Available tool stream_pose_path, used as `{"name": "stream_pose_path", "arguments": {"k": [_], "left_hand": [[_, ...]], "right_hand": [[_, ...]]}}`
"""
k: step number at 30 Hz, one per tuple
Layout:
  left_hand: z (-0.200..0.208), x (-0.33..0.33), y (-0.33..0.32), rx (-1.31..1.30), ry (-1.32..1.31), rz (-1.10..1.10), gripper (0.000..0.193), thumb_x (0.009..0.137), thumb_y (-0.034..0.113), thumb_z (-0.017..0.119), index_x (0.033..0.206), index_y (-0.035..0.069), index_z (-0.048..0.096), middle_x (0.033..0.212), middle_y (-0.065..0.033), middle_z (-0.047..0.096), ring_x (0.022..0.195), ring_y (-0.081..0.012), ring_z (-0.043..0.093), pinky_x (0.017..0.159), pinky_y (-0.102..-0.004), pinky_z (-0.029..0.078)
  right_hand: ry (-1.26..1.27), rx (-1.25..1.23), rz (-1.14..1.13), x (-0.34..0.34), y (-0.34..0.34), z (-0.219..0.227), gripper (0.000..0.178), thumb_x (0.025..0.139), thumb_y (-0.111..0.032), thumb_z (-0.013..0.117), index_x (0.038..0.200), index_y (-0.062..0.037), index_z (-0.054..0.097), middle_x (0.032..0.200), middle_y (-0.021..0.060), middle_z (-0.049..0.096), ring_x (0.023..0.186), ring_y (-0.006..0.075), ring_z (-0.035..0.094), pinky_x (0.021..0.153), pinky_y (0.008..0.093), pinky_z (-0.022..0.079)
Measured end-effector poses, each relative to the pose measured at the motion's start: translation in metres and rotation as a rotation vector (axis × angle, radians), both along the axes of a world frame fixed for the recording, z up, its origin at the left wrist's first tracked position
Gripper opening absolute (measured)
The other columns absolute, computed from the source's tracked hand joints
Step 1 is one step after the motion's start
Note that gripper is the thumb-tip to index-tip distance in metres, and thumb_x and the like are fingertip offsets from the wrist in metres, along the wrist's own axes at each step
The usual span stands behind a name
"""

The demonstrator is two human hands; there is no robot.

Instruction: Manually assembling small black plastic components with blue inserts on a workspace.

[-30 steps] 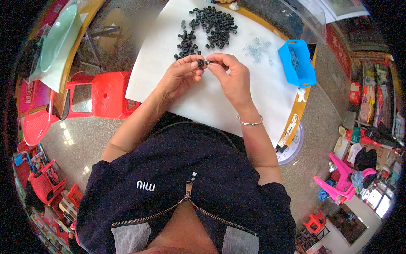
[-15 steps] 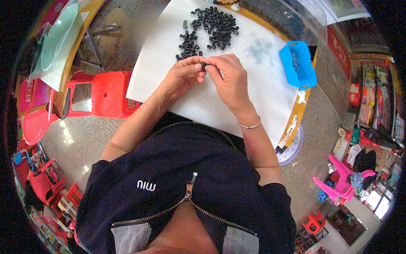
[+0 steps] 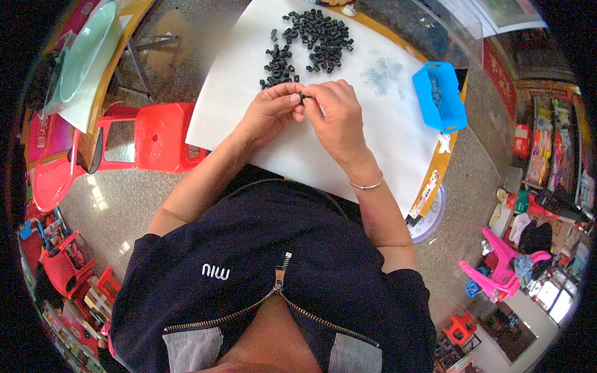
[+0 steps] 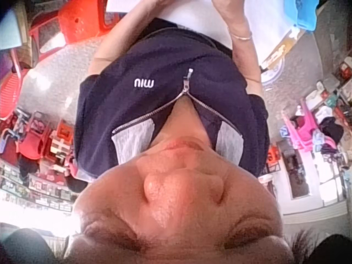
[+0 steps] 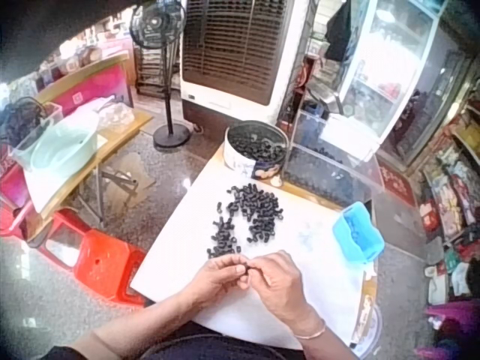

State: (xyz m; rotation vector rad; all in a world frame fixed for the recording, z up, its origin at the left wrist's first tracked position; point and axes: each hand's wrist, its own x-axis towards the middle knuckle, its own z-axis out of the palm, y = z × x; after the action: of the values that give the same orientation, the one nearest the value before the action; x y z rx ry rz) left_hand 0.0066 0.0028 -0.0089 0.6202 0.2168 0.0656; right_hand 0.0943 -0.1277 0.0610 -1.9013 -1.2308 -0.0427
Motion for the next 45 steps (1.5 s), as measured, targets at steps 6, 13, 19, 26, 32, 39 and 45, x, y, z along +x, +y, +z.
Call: {"name": "stream_pose_path", "arguments": {"k": [6,13,19,26,32,39,45], "left_hand": [[0.003,0.0,-0.005,0.091,0.024,0.026,0.018,0.09,0.006,0.056,0.105,-0.004,0.058,0.088,-0.0075,0.063,0.073,-0.0136,0.062,0.071,-0.0242,0.052],[0.005,0.0,-0.002,0.11,0.04,-0.021,0.024,0.092,0.011,0.057,0.109,-0.005,0.058,0.09,-0.009,0.064,0.076,-0.0147,0.063,0.074,-0.0257,0.052],[0.008,0.0,-0.001,0.141,0.042,-0.083,0.029,0.09,0.013,0.059,0.109,-0.008,0.057,0.092,-0.012,0.065,0.076,-0.0169,0.063,0.074,-0.0273,0.053],[0.014,0.0,-0.003,0.167,0.076,-0.089,0.027,0.093,0.012,0.051,0.109,-0.009,0.057,0.087,-0.0095,0.063,0.071,-0.0138,0.061,0.068,-0.0268,0.054],[0.006,0.001,-0.008,0.205,0.06,-0.042,0.028,0.096,0.015,0.047,0.111,-0.006,0.057,0.083,-0.0056,0.06,0.068,-0.0115,0.058,0.064,-0.0261,0.053],[0.011,0.002,-0.008,0.189,0.043,-0.05,0.028,0.096,0.017,0.049,0.112,-0.004,0.057,0.083,-0.0046,0.059,0.068,-0.0113,0.057,0.063,-0.0269,0.052],[0.013,0.0,-0.006,0.118,0.066,0.019,0.024,0.094,0.014,0.052,0.109,-0.004,0.059,0.082,-0.004,0.059,0.067,-0.0104,0.056,0.061,-0.0255,0.052]], "right_hand": [[-0.22,-0.042,0.039,0.0,-0.004,-0.004,0.012,0.076,-0.002,0.064,0.088,-0.0045,0.065,0.079,0.0064,0.061,0.076,0.024,0.054,0.069,0.0345,0.045],[0.006,0.04,0.001,0.0,-0.003,-0.01,0.015,0.076,-0.002,0.064,0.09,-0.0054,0.066,0.081,0.0048,0.059,0.077,0.0237,0.052,0.073,0.034,0.042],[-0.004,-0.003,0.009,-0.003,-0.009,-0.016,0.017,0.075,0.0,0.062,0.092,-0.0049,0.064,0.085,0.0054,0.058,0.081,0.0239,0.051,0.075,0.0343,0.041],[0.172,-0.012,0.021,-0.006,-0.013,-0.012,0.016,0.079,-0.001,0.059,0.093,-0.0038,0.064,0.086,0.0069,0.059,0.083,0.0253,0.052,0.077,0.0354,0.042],[0.153,0.038,-0.058,-0.008,-0.006,-0.024,0.012,0.08,-0.003,0.059,0.092,-0.005,0.063,0.084,0.0066,0.058,0.081,0.0251,0.051,0.075,0.036,0.041],[-0.046,0.053,-0.061,-0.006,-0.003,-0.026,0.011,0.08,-0.003,0.061,0.09,-0.0063,0.062,0.084,0.0061,0.058,0.079,0.025,0.05,0.073,0.0364,0.041],[0.204,0.099,-0.111,-0.008,-0.006,-0.025,0.013,0.084,-0.006,0.057,0.096,-0.0036,0.061,0.094,0.0094,0.059,0.089,0.0255,0.052,0.081,0.0363,0.042]]}}
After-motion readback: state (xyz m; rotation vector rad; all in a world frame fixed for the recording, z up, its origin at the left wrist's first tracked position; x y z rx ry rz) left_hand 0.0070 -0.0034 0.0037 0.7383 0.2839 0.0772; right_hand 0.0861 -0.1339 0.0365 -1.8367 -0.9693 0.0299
